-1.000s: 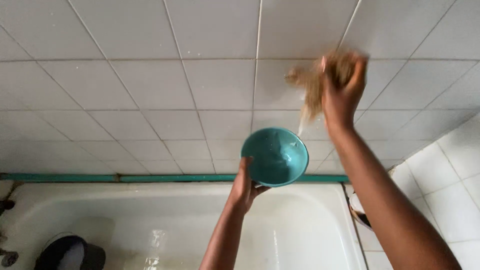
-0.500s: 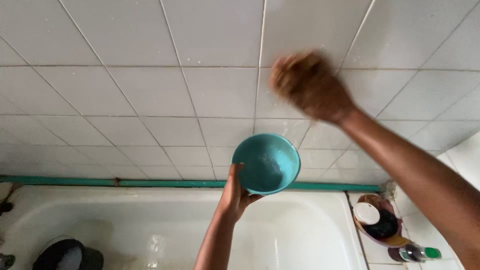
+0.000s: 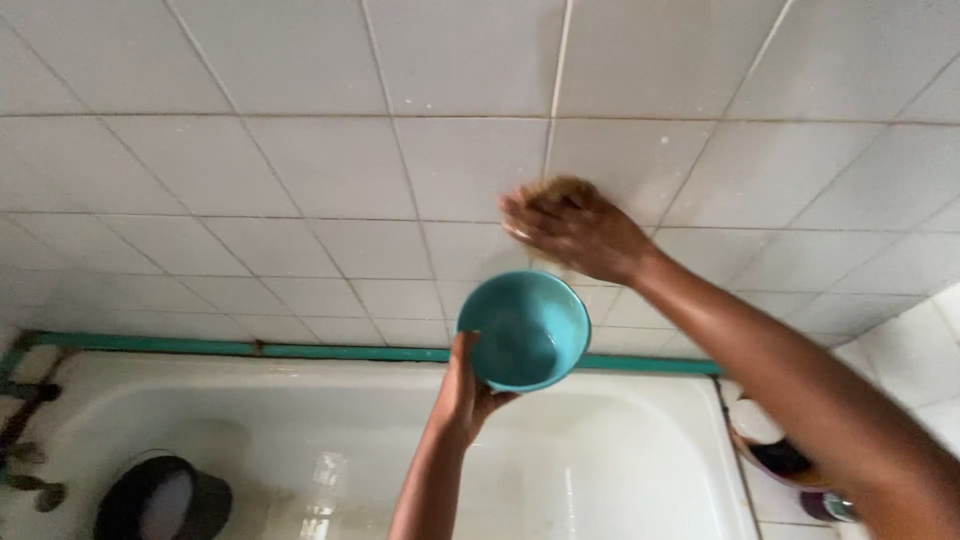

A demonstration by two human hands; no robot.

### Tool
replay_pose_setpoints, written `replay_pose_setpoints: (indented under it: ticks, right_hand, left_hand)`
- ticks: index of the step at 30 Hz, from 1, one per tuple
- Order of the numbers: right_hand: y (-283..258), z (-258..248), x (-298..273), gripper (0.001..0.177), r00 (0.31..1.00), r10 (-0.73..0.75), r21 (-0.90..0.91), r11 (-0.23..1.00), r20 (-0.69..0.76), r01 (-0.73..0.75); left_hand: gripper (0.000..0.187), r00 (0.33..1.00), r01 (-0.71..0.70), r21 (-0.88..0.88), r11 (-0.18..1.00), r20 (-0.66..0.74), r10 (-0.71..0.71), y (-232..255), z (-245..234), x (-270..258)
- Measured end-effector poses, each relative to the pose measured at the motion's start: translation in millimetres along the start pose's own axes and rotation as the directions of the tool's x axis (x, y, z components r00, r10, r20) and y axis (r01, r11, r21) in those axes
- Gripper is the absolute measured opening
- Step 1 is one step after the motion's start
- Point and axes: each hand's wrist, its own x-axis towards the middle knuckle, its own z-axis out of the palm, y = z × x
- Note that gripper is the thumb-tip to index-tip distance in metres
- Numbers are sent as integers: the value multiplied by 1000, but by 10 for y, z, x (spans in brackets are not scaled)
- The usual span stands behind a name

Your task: Scrubbing the wall tiles and the edge of a bathtub with a cloth and soapy water.

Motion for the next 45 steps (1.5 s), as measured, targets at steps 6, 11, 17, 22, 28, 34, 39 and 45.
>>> replay_pose_setpoints:
  ticks: [6,11,17,22,28,34,39,45]
  right_hand:
    - [940,-719,493,65,966,259,615,762,-3,-202]
    - [684,-631,951,67,935,322,552,812,-148,-192]
    - [-153,-260,767,64,979,194,308,937,-66,-165]
    - [-453,-14,-313,70,967,-29,398,914,252,-76]
    - [457,-108,-399,74,968,176,226,950,180,-215]
    - [150,48,314,86,766,593,457,769,-249,-446]
    - [-736,-305,481,60,798,-52,489,814,601,-315]
    - [-1229,386,-438,58,996,-32,599,801,86,-26]
  left_hand:
    - [89,999,37,-2,999,-39,-37,80,-180,-63]
    - [93,999,0,9,1000,-37,0,267,-104,-107]
    - [96,997,13,-61,998,-76,-18,32,-293,-61]
    - [97,993,74,-127,989,-86,-85,-89,-193,-134]
    - [95,988,100,-81,992,-112,-109,-64,-78,-77]
    - [99,999,31,-142,989,-31,-36,-224,-205,32]
    - [94,958,134,-106,985,-243,-156,-252,-368,-164]
    - [97,955,137,-193,972,-234,-181,-712,-909,-24]
